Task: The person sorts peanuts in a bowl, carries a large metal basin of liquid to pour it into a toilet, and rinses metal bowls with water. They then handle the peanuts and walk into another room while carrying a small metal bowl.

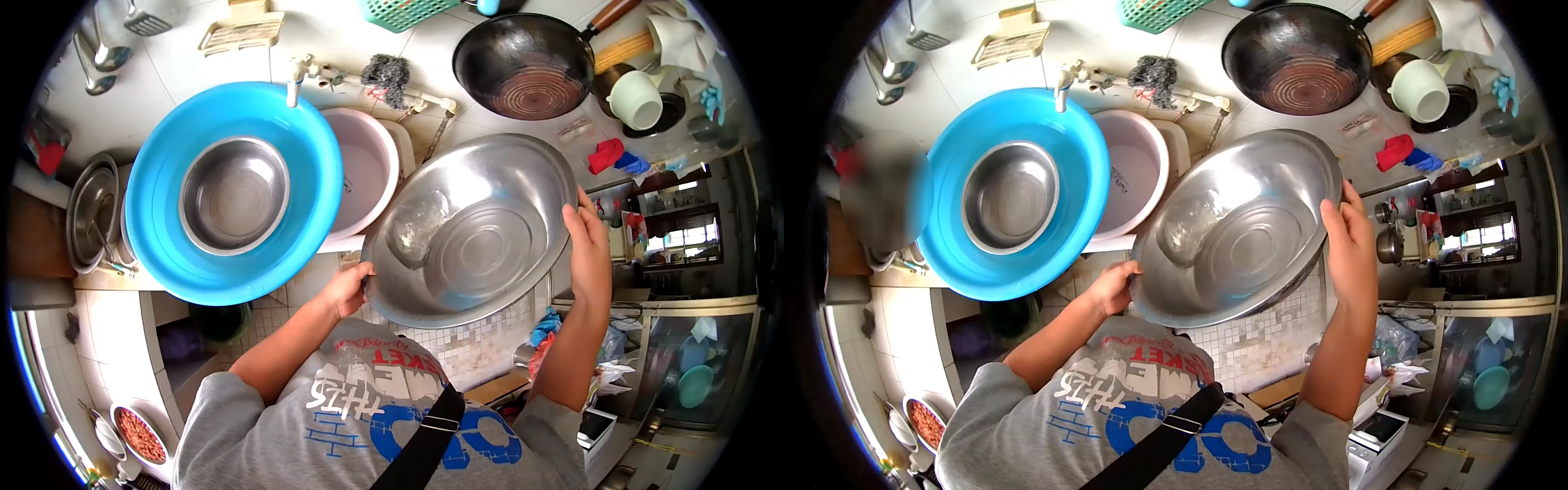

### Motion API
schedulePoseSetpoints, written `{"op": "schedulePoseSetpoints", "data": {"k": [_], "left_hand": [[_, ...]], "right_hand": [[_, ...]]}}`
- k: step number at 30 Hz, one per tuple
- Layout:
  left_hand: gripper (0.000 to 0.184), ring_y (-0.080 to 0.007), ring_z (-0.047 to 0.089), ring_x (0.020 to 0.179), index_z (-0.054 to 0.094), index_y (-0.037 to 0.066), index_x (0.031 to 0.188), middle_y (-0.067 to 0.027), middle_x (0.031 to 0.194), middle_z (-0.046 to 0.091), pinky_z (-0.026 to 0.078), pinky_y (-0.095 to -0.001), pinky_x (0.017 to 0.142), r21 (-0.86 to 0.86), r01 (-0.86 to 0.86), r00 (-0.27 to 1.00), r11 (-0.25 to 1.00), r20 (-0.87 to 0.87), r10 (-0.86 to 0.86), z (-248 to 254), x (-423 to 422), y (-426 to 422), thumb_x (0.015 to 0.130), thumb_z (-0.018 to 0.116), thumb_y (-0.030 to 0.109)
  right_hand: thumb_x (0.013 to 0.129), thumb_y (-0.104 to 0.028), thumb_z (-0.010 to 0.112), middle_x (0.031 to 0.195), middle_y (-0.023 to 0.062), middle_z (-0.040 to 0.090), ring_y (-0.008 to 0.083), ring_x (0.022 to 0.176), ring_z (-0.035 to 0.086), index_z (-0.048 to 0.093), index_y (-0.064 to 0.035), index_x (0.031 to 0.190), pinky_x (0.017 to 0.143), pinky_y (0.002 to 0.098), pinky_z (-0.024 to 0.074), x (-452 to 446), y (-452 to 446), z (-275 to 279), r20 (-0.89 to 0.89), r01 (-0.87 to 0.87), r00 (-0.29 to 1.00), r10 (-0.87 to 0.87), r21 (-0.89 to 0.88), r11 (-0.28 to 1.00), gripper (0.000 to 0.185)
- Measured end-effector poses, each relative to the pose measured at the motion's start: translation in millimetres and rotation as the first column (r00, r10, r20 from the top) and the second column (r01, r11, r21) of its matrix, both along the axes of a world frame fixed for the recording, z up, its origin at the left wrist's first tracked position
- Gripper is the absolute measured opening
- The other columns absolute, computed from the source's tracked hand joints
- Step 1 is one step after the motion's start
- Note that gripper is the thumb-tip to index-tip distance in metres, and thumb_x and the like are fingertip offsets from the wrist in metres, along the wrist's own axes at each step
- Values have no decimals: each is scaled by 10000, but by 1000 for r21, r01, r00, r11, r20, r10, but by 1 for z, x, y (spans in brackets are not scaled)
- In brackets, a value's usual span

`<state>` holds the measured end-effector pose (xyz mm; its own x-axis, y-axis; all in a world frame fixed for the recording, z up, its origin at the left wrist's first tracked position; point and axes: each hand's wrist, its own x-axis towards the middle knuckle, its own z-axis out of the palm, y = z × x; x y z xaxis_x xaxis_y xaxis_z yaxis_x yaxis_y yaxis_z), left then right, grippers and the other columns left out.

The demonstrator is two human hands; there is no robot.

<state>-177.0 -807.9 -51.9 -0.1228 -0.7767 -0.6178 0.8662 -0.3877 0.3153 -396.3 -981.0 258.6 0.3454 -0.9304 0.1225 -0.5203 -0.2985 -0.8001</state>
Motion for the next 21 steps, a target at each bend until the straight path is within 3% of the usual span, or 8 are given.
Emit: {"op": "schedulePoseSetpoints", "data": {"k": [7, 16, 19, 21], "left_hand": [[74, -214, 636, 838, 596, 32, 890, -90, 926, 646, 532, -375, 804, 13, 1, 993, 1000, -115, 0, -12, 2, -1, 873, 578, 101], [248, -272, 636, 986, 578, -14, 1078, -142, 1077, 640, 515, -438, 937, 6, 46, 967, 999, -253, -43, -7, 10, -3, 866, 519, 100], [285, -275, 633, 1003, 575, -16, 1104, -144, 1091, 641, 503, -452, 957, 7, 45, 958, 999, -285, -41, -7, 10, -1, 850, 525, 103], [288, -270, 632, 1007, 581, -14, 1098, -137, 1087, 644, 499, -456, 957, -7, 39, 949, 999, -314, -39, -8, 9, 0, 844, 531, 111]], "right_hand": [[953, -234, 595, 1449, 325, 391, 274, 1405, 337, 477, 26, 668, 1061, 341, 295, 59, -8, 11, -117, -85, 990, 75, -80, 993, 404], [914, -247, 649, 1421, 377, 387, 318, 1454, 246, 480, -8, 641, 1092, 382, 258, 122, -13, 22, -167, -229, 963, 211, -102, 968, 400], [936, -209, 626, 1268, 252, 576, 253, 1463, 235, 532, -20, 677, 1106, 359, 222, 139, -8, 29, -253, -268, 937, 239, -86, 959, 334], [935, -208, 631, 1182, 228, 610, 263, 1464, 233, 518, -26, 664, 1107, 359, 215, 149, -5, 31, -255, -307, 929, 268, -128, 943, 346]]}}
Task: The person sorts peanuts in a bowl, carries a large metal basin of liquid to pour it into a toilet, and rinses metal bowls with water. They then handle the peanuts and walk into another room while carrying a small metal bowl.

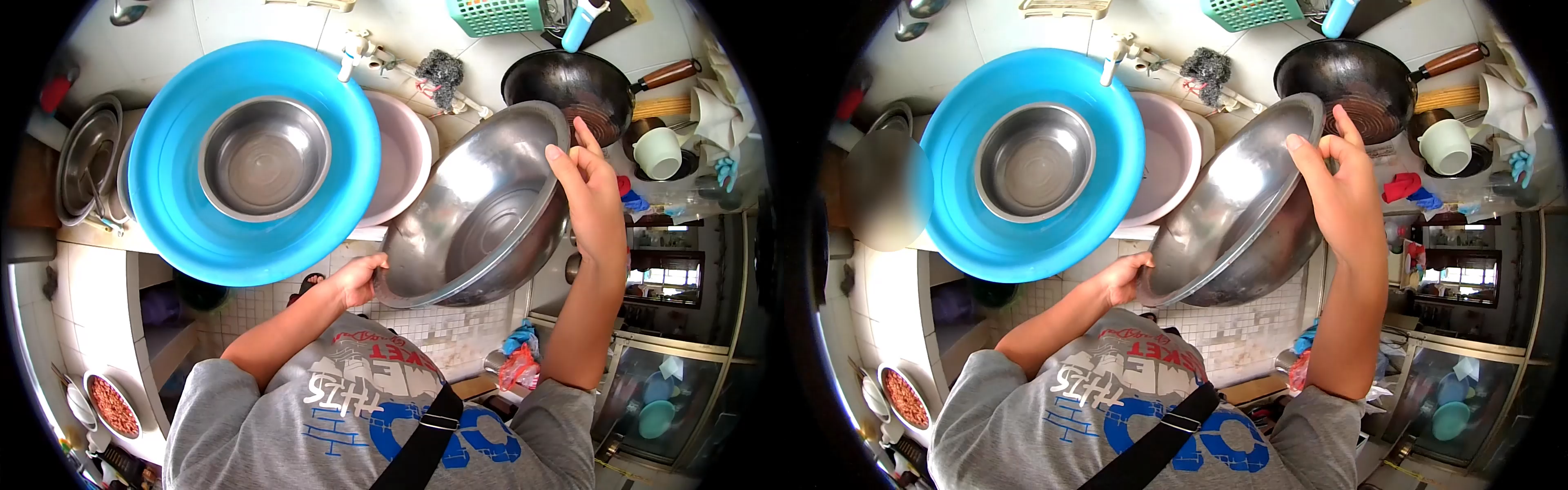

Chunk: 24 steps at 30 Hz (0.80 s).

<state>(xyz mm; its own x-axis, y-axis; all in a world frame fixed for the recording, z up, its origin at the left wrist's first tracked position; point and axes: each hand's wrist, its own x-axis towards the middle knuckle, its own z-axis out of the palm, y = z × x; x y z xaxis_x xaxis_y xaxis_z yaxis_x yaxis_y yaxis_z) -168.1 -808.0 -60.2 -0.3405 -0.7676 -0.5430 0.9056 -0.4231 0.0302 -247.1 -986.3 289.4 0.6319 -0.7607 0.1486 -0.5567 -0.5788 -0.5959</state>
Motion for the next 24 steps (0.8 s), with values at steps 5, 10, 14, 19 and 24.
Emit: {"op": "schedulePoseSetpoints", "data": {"k": [5, 10, 14, 19, 24], "left_hand": [[285, -256, 630, 1014, 599, -2, 1088, -122, 1110, 651, 491, -445, 957, -31, 14, 999, 999, -45, -16, 15, -1, 0, 837, 542, 122], [294, -253, 628, 1024, 602, 2, 1096, -121, 1124, 652, 483, -437, 968, -70, 38, 998, 997, -42, -41, 22, -9, 2, 837, 549, 129], [276, -255, 629, 1018, 597, -13, 1086, -131, 1110, 651, 489, -432, 960, -79, 37, 999, 996, -12, -38, 6, -24, 4, 853, 542, 125], [221, -230, 646, 917, 591, -12, 1054, -113, 1023, 656, 530, -390, 859, -89, 39, 993, 995, 112, -29, 25, -30, 17, 877, 545, 113], [209, -134, 627, 681, 579, 7, 1074, -53, 903, 651, 546, -277, 592, -147, 67, 940, 987, 341, -13, 61, -33, 42, 900, 555, 120]], "right_hand": [[891, -244, 684, 1415, 374, 397, 330, 1457, 241, 511, -11, 653, 1115, 413, 235, 12, 4, 10, -8, -34, 999, 34, 0, 999, 376], [887, -249, 692, 1447, 358, 369, 323, 1446, 267, 500, -17, 655, 1108, 403, 251, 8, 16, 15, -13, -33, 999, 32, -87, 996, 381], [885, -247, 689, 1492, 317, 340, 316, 1425, 312, 490, -18, 664, 1102, 398, 265, -21, 32, 22, 2, 48, 999, -48, -90, 995, 375], [888, -243, 676, 1530, 274, 313, 264, 1374, 385, 455, -23, 664, 1074, 357, 300, -92, 60, 31, 27, 227, 974, -226, -62, 972, 384], [907, -183, 650, 1546, 262, 291, 192, 1312, 412, 467, -15, 672, 1003, 311, 344, -201, 104, 17, 181, 406, 891, -416, 89, 910, 342]]}}
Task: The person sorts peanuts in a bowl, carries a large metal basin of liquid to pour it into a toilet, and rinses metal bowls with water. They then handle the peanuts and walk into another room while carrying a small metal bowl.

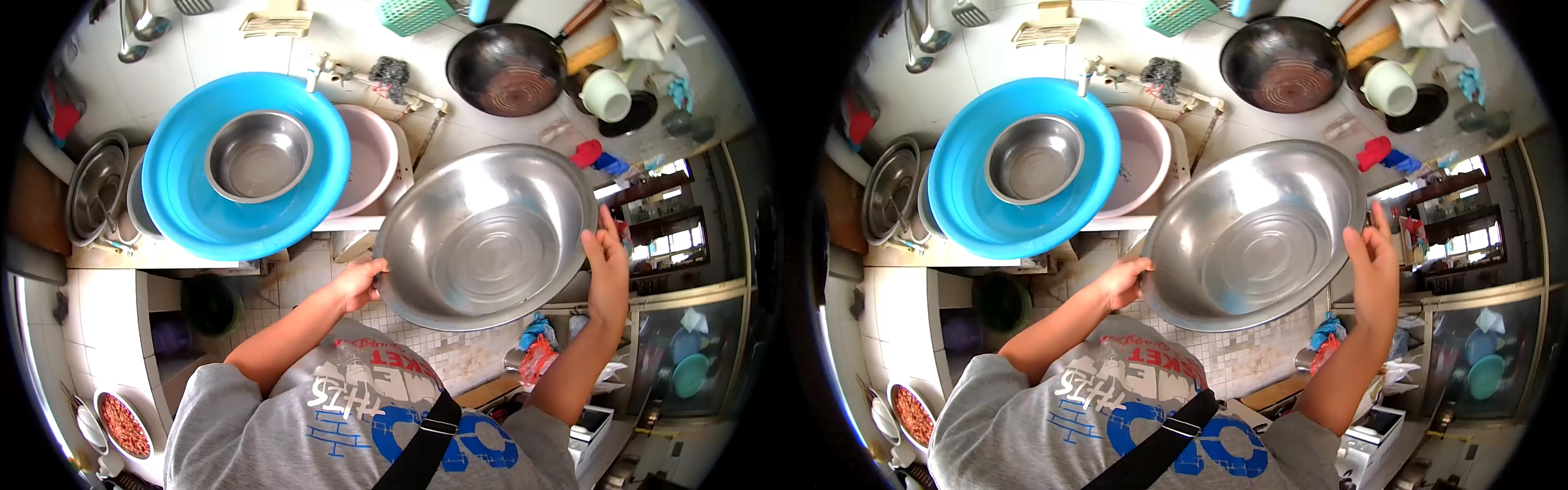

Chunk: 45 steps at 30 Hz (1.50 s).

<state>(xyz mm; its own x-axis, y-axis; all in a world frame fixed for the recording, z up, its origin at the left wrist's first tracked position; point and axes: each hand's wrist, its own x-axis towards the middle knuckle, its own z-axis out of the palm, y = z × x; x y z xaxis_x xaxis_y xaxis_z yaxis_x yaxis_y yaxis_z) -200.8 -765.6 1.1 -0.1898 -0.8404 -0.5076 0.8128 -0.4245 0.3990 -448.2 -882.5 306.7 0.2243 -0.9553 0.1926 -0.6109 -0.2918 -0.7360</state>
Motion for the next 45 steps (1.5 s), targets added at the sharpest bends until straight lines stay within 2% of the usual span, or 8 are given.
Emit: {"op": "schedulePoseSetpoints", "data": {"k": [8, 19, 27, 32, 35, 38, 42, 45], "left_hand": [[277, -188, 643, 736, 543, -53, 1132, -128, 939, 641, 554, -318, 639, -25, -85, 909, 996, 408, 88, 18, -23, 87, 876, 561, 51], [214, -167, 638, 668, 581, -55, 1037, -98, 871, 653, 535, -286, 564, 192, -408, 714, 893, 677, 180, 32, 3, 312, 847, 601, 41], [133, -139, 600, 566, 629, -43, 948, -71, 770, 646, 499, -270, 487, 193, -697, 593, 691, 696, 404, 44, 43, 439, 833, 602, 20], [27, -101, 478, 436, 609, 7, 820, -48, 655, 592, 310, -233, 358, 165, -826, 496, 538, 666, 557, 26, 75, 507, 795, 617, 14], [92, -111, 520, 507, 622, -21, 870, -38, 705, 589, 391, -242, 418, 143, -870, 437, 471, 667, 604, 21, 101, 546, 788, 625, 22], [87, -94, 483, 498, 597, 17, 866, -18, 708, 565, 333, -236, 418, 123, -934, 327, 335, 671, 666, 8, 137, 576, 787, 630, 32], [93, -96, 508, 552, 575, 32, 869, -14, 741, 569, 358, -245, 452, 76, -982, 179, 171, 647, 742, 1, 193, 598, 792, 628, 32], [102, -130, 581, 648, 585, 12, 892, -40, 804, 615, 441, -266, 512, -20, -998, 38, 62, 599, 800, -14, 232, 602, 797, 623, 23]], "right_hand": [[919, -165, 640, 1532, 264, 312, 262, 1354, 395, 543, 17, 750, 1046, 331, 326, -145, 81, -103, 77, 119, 988, -137, 205, 972, 267], [923, -234, 638, 1515, 291, 316, 378, 1418, 315, 573, 36, 793, 1106, 414, 308, -78, 177, -219, 31, -115, 993, 115, 500, 858, 308], [925, -234, 633, 1466, 281, 404, 370, 1378, 388, 578, 29, 754, 1090, 386, 336, 31, 218, -254, 70, -410, 886, 459, 582, 702, 318], [918, -258, 655, 1417, 272, 468, 320, 1337, 445, 637, 40, 844, 1062, 367, 354, 100, 252, -254, 144, -456, 867, 476, 614, 644, 307], [919, -271, 661, 1384, 259, 505, 276, 1248, 520, 651, 42, 923, 1018, 351, 393, 140, 274, -247, 140, -443, 875, 463, 616, 651, 314], [922, -284, 666, 1323, 212, 561, 187, 1010, 597, 636, 36, 975, 922, 327, 459, 178, 303, -236, 117, -438, 875, 469, 602, 667, 326], [908, -275, 684, 1347, 226, 545, 228, 1083, 604, 625, 10, 920, 901, 348, 480, 224, 337, -228, 114, -541, 804, 583, 547, 639, 291], [906, -260, 684, 1352, 237, 540, 265, 1120, 603, 627, -5, 922, 893, 358, 493, 247, 357, -224, -61, -568, 730, 681, 502, 653, 261]]}}
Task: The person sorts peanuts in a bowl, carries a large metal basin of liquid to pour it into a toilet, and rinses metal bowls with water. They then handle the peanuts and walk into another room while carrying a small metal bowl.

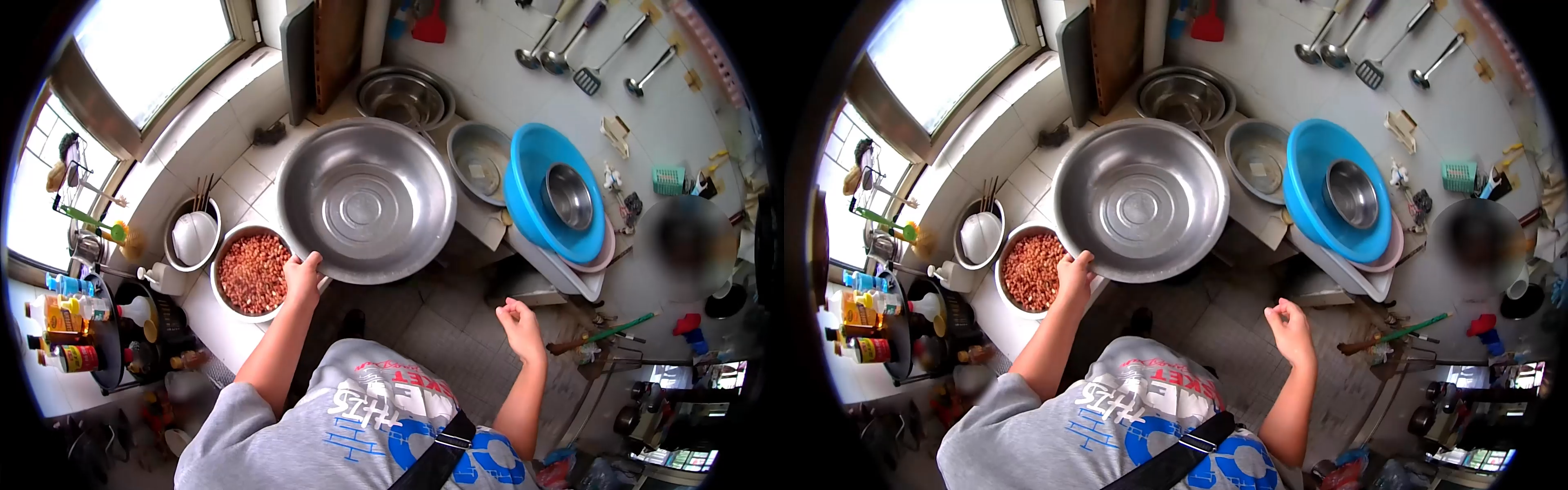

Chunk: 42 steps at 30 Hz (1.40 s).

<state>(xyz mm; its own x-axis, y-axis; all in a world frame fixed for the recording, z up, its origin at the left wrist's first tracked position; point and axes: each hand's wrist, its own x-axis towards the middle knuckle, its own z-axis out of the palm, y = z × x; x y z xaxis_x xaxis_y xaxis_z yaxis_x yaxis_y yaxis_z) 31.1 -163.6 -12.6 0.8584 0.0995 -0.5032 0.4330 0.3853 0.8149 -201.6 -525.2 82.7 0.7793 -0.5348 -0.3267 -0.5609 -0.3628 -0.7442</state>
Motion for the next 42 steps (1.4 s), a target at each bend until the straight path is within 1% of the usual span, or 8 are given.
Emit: {"op": "schedulePoseSetpoints", "data": {"k": [12, 18, 21, 25, 32, 37, 40, 42], "left_hand": [[134, -158, 606, 709, 565, 19, 950, -52, 861, 621, 491, -284, 566, 5, -262, 964, 965, -43, 262, -42, 70, -7, 848, 647, 45], [125, -158, 604, 733, 556, 25, 956, -39, 867, 602, 519, -292, 593, -59, -322, 947, 945, -21, 321, -59, 82, -8, 851, 625, 27], [128, -164, 604, 758, 539, 18, 977, -45, 883, 591, 528, -298, 608, -54, -310, 951, 949, -14, 310, -67, 84, -7, 873, 614, 11], [151, -163, 592, 813, 500, 22, 1004, -57, 936, 565, 532, -307, 641, -103, -347, 937, 932, -10, 348, -66, 85, -17, 906, 615, 33], [223, -174, 586, 775, 466, 10, 965, -82, 954, 547, 564, -311, 658, -92, -258, 962, 962, 68, 265, -73, 75, -27, 952, 633, 157], [417, -323, 607, 1101, 391, -43, 1210, -180, 1182, 527, 571, -402, 850, -32, -126, 992, 992, -5, 126, -63, 51, -35, 988, 562, 266], [301, -241, 640, 950, 455, 38, 1162, -109, 1139, 576, 542, -329, 714, 15, -22, 996, 1000, -85, 23, -48, 23, -49, 978, 554, 253], [204, -156, 644, 780, 494, 94, 1109, -55, 1024, 625, 498, -268, 616, 30, 53, 993, 998, -107, -50, -40, 4, -65, 965, 559, 223]], "right_hand": [[905, -228, 678, 1276, 223, 598, 230, 1053, 614, 600, 17, 964, 872, 362, 513, 10, 19, 13, -93, 32, 995, -36, -47, 998, 264], [911, -203, 672, 1164, 125, 661, 164, 985, 619, 601, 24, 1010, 867, 306, 484, 1, 20, -1, -122, 77, 989, -80, -29, 997, 258], [900, -231, 683, 1210, 183, 642, 199, 967, 635, 596, 20, 989, 856, 343, 525, 2, 23, 1, -118, 61, 991, -65, -39, 997, 280], [906, -233, 678, 1220, 181, 633, 212, 995, 640, 597, 23, 996, 856, 346, 532, 0, 22, -3, -127, 55, 990, -56, -13, 998, 283], [903, -248, 686, 1189, 177, 636, 246, 1014, 653, 600, 23, 1009, 865, 350, 533, -7, 9, -16, -130, 51, 990, -45, 40, 998, 303], [905, -263, 682, 1035, 158, 679, 239, 984, 661, 602, 10, 1015, 814, 356, 531, -9, -16, -20, -113, -11, 993, 18, 66, 998, 305], [903, -272, 683, 1019, 162, 680, 238, 950, 670, 604, 5, 1015, 796, 358, 527, -13, -38, -29, -68, -47, 997, 47, -1, 999, 309], [912, -229, 679, 1045, 148, 684, 213, 931, 671, 591, 14, 987, 816, 332, 521, -14, -55, -35, 8, -28, 1000, 27, 76, 997, 269]]}}
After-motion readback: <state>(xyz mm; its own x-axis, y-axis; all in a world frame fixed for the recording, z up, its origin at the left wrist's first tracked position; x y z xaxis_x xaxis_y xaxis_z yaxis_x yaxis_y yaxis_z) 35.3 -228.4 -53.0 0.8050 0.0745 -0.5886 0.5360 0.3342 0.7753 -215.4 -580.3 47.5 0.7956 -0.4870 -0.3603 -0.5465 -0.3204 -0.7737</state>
